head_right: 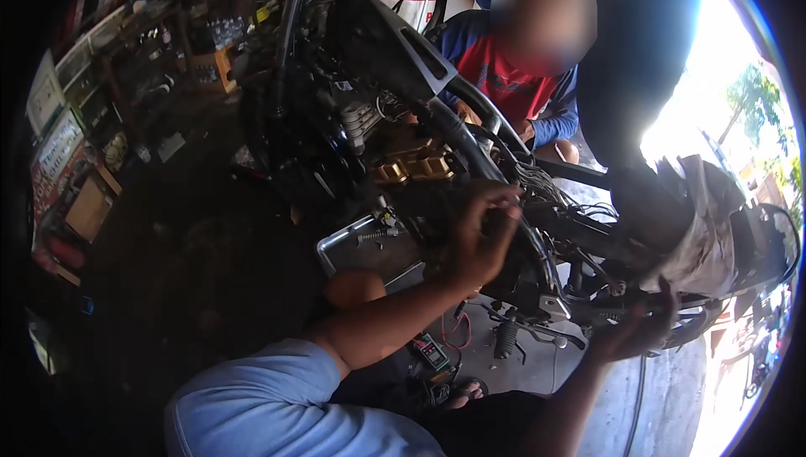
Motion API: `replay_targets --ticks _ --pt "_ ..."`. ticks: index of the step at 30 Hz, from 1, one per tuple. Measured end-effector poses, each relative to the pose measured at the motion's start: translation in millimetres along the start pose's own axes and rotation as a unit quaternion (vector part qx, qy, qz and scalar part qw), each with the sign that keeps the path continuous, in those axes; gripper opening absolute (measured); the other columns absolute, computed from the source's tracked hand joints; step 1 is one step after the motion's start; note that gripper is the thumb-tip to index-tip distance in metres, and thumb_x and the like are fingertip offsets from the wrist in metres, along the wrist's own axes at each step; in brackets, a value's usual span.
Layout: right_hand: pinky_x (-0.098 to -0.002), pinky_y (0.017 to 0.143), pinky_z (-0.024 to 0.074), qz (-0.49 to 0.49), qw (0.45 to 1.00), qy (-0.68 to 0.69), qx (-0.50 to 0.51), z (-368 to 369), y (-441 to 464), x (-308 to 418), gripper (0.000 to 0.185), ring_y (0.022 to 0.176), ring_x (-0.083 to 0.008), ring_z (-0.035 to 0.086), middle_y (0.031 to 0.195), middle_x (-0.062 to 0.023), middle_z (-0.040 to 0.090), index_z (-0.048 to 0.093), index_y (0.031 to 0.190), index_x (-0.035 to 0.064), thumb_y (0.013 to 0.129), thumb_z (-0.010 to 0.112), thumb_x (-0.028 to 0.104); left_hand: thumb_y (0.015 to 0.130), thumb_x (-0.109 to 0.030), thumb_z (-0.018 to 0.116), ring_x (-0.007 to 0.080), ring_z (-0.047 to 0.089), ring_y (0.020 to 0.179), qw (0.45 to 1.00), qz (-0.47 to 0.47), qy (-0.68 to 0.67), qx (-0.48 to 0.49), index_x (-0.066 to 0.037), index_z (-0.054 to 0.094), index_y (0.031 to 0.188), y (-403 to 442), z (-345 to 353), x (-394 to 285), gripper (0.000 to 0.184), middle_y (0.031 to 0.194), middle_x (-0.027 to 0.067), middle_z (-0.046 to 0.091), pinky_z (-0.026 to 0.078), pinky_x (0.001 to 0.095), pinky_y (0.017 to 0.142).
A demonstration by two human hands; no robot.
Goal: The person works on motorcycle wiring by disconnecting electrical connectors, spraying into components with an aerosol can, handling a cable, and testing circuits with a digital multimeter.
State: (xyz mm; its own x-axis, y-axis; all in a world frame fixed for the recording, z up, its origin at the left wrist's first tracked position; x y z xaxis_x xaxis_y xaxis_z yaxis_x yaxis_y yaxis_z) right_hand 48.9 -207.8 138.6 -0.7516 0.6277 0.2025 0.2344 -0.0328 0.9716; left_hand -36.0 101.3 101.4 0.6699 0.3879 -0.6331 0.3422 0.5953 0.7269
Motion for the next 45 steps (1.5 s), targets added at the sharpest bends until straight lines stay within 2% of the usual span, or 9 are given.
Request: replay_targets --ticks 8,10,22,27,30,33,41,43,45 --pt "-0.0420 0.101 0.0462 0.128 0.942 0.304 0.060 39.9 -39.8 2.5 0.043 0.117 -0.0295 0.059 0.129 -0.0195 0.058 0.047 0.135 -0.0078 0.103 0.055 0.019 0.099 -0.013 0.064 0.0117 0.059 0.094 0.986 -0.004 -0.040 -0.164 -0.003 0.053 0.128 34.6 -91.1 42.3 0.033 0.118 0.0069 0.059 0.051 0.0248 0.085" --pt "-0.0419 0.103 0.0454 0.171 0.924 0.334 0.072 51.4 -44.8 -4.9 0.042 0.120 -0.0296 0.058 0.132 -0.0189 0.056 0.046 0.136 -0.0076 0.103 0.055 0.017 0.099 -0.010 0.062 0.0140 0.062 0.092 0.962 -0.098 -0.103 -0.232 -0.003 0.051 0.130 41.3 -118.0 56.9 0.033 0.120 0.0075 0.058 0.056 0.0303 0.085" --pt "-0.0352 0.099 0.0465 0.221 0.878 0.413 0.095 100.1 -48.8 2.0 0.040 0.113 -0.0214 0.060 0.122 -0.0137 0.062 0.053 0.133 -0.0030 0.099 0.062 0.016 0.096 -0.010 0.066 0.0112 0.058 0.097 0.973 0.002 0.066 -0.222 -0.008 0.053 0.125 55.5 -167.6 34.3 0.031 0.113 0.0037 0.057 0.053 0.0291 0.079" --pt "-0.0317 0.095 0.0485 0.225 0.857 0.455 0.091 102.6 -47.1 4.3 0.037 0.108 -0.0186 0.062 0.119 -0.0124 0.063 0.054 0.132 -0.0028 0.097 0.062 0.009 0.084 -0.016 0.077 0.0274 0.055 0.110 0.799 -0.130 0.358 -0.465 0.001 0.051 0.132 103.4 -303.8 45.9 0.057 0.131 0.0150 0.054 0.045 0.0424 0.095" --pt "-0.0315 0.096 0.0484 0.227 0.852 0.460 0.110 102.6 -47.8 3.1 0.037 0.106 -0.0187 0.063 0.119 -0.0121 0.064 0.054 0.131 -0.0027 0.098 0.062 0.009 0.085 -0.019 0.077 0.0255 0.058 0.106 0.897 -0.250 0.276 -0.236 -0.002 0.055 0.130 126.3 -339.2 114.4 0.053 0.125 0.0125 0.060 0.045 0.0422 0.094" --pt "-0.0318 0.094 0.0488 0.229 0.862 0.435 0.127 101.2 -52.5 3.3 0.035 0.105 -0.0180 0.063 0.117 -0.0110 0.065 0.056 0.130 -0.0019 0.097 0.062 0.007 0.092 -0.029 0.069 0.0200 0.060 0.109 0.864 -0.385 0.286 -0.155 -0.012 0.062 0.117 86.0 -326.3 119.8 0.030 0.117 0.0071 0.065 0.045 0.0403 0.093" --pt "-0.0298 0.081 0.0507 0.197 0.846 0.450 0.206 109.0 -50.0 35.0 0.027 0.087 -0.0153 0.064 0.097 -0.0081 0.066 0.061 0.116 -0.0014 0.089 0.065 0.000 0.103 -0.029 0.058 0.0140 0.064 0.094 0.910 -0.397 0.107 0.045 -0.013 0.059 0.111 16.2 -218.3 28.5 0.018 0.106 0.0032 0.067 0.050 0.0341 0.084" --pt "-0.0308 0.082 0.0518 0.198 0.797 0.454 0.347 120.2 -68.3 69.0 0.029 0.089 -0.0185 0.066 0.097 -0.0087 0.069 0.062 0.117 0.0010 0.090 0.069 0.005 0.104 -0.029 0.057 0.0145 0.065 0.090 0.904 -0.407 0.081 0.103 -0.011 0.058 0.109 0.1 -175.5 2.7 0.019 0.104 0.0045 0.067 0.052 0.0329 0.081" --pt "-0.0353 0.095 0.0501 0.181 0.675 0.529 0.481 121.1 -93.3 121.3 0.045 0.113 -0.0250 0.065 0.125 -0.0146 0.066 0.058 0.130 0.0019 0.091 0.074 0.019 0.104 -0.031 0.058 0.0162 0.067 0.082 0.898 -0.410 0.025 0.159 -0.008 0.057 0.106 -14.6 -128.3 -17.5 0.024 0.099 0.0076 0.067 0.055 0.0309 0.074"
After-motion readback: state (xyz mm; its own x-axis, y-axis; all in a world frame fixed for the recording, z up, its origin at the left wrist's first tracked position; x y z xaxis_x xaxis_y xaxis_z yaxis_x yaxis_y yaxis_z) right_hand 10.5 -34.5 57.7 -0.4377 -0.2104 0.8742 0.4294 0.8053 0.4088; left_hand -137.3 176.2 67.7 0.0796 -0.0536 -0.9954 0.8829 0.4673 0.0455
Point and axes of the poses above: each hand's wrist, its own y-axis towards the middle knuckle, its own z-axis out of the palm, x = y × z, the point moved 8 cm from there along y, towards the middle knuckle
